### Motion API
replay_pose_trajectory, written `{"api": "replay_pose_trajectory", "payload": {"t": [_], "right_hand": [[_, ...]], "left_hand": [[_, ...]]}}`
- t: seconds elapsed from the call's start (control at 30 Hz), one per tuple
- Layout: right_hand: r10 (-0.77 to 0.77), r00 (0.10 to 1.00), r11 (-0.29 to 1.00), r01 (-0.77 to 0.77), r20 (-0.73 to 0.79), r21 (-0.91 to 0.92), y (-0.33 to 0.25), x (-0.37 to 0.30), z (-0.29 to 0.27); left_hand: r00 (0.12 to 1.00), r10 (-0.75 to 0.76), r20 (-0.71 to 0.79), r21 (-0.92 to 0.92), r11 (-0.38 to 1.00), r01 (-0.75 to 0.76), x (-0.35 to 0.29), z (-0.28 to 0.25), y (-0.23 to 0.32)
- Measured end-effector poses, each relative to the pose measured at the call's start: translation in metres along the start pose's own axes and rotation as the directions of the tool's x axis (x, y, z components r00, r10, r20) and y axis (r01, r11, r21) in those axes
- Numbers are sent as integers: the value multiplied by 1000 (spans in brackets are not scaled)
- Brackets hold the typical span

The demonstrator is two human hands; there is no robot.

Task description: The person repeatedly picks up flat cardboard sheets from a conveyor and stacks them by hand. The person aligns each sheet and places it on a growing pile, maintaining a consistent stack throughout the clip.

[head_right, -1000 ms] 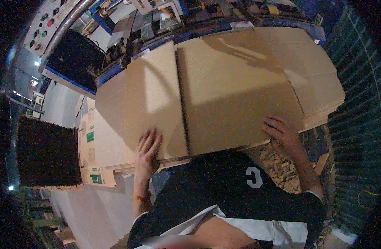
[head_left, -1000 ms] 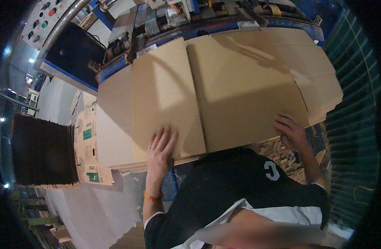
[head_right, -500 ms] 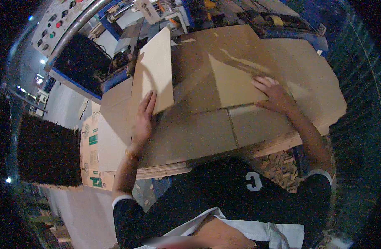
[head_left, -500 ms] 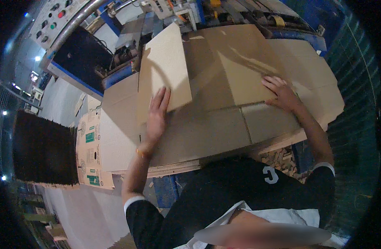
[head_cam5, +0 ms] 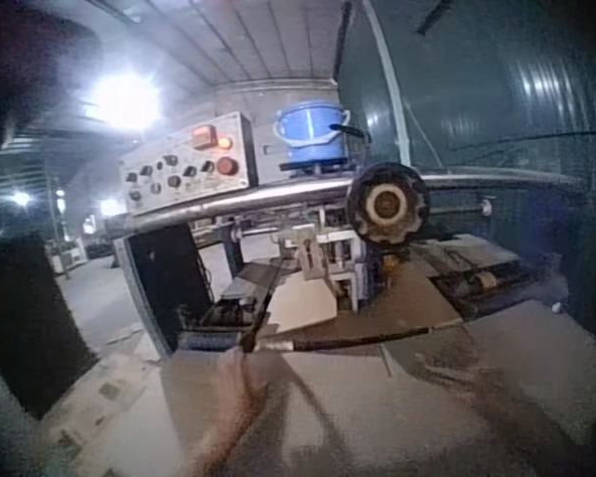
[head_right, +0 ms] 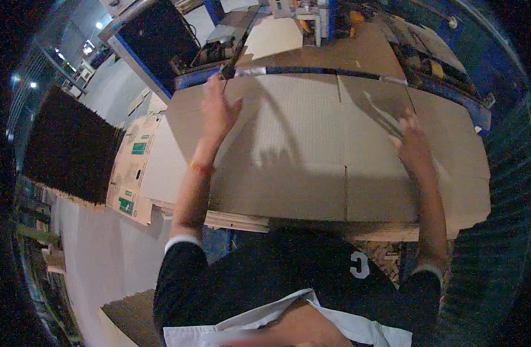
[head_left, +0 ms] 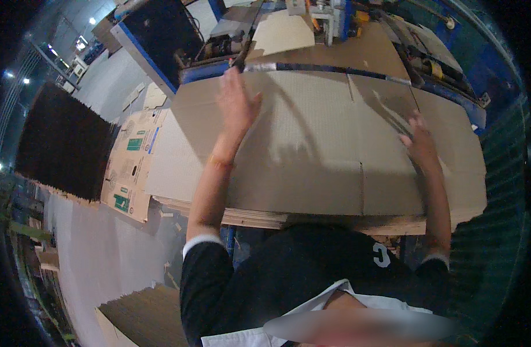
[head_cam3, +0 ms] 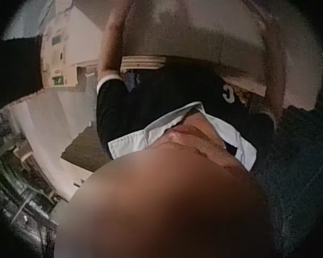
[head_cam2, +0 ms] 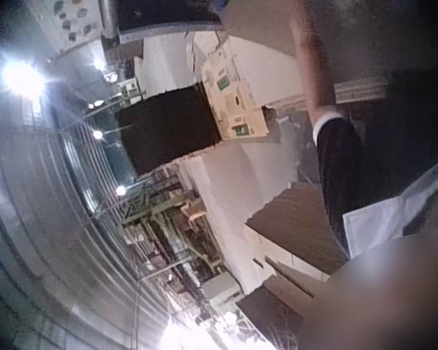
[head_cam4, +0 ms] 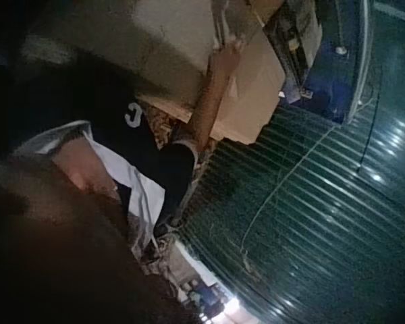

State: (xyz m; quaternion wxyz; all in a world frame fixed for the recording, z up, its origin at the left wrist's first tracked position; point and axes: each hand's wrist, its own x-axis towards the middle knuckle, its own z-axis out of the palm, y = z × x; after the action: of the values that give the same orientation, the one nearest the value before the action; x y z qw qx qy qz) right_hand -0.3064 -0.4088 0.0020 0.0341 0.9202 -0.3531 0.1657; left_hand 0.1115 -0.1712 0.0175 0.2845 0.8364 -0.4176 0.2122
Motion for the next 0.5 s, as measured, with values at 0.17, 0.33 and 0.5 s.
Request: {"api": "replay_pose_trajectory", "payload": {"t": [0.17, 0.33, 0.5], "right_hand": [[437, 727, 899, -375, -530, 226, 93, -131, -9], [811, 500, 509, -859, -303, -55, 182, -226, 22], [854, 469, 509, -664, -225, 547, 190, -218, 18]], "left_hand": [[628, -468, -622, -92, 840, 535, -140, -84, -123], [670, -688, -279, 68, 682, 729, -211, -77, -164], [549, -814, -189, -376, 576, 726, -182, -103, -131]]}}
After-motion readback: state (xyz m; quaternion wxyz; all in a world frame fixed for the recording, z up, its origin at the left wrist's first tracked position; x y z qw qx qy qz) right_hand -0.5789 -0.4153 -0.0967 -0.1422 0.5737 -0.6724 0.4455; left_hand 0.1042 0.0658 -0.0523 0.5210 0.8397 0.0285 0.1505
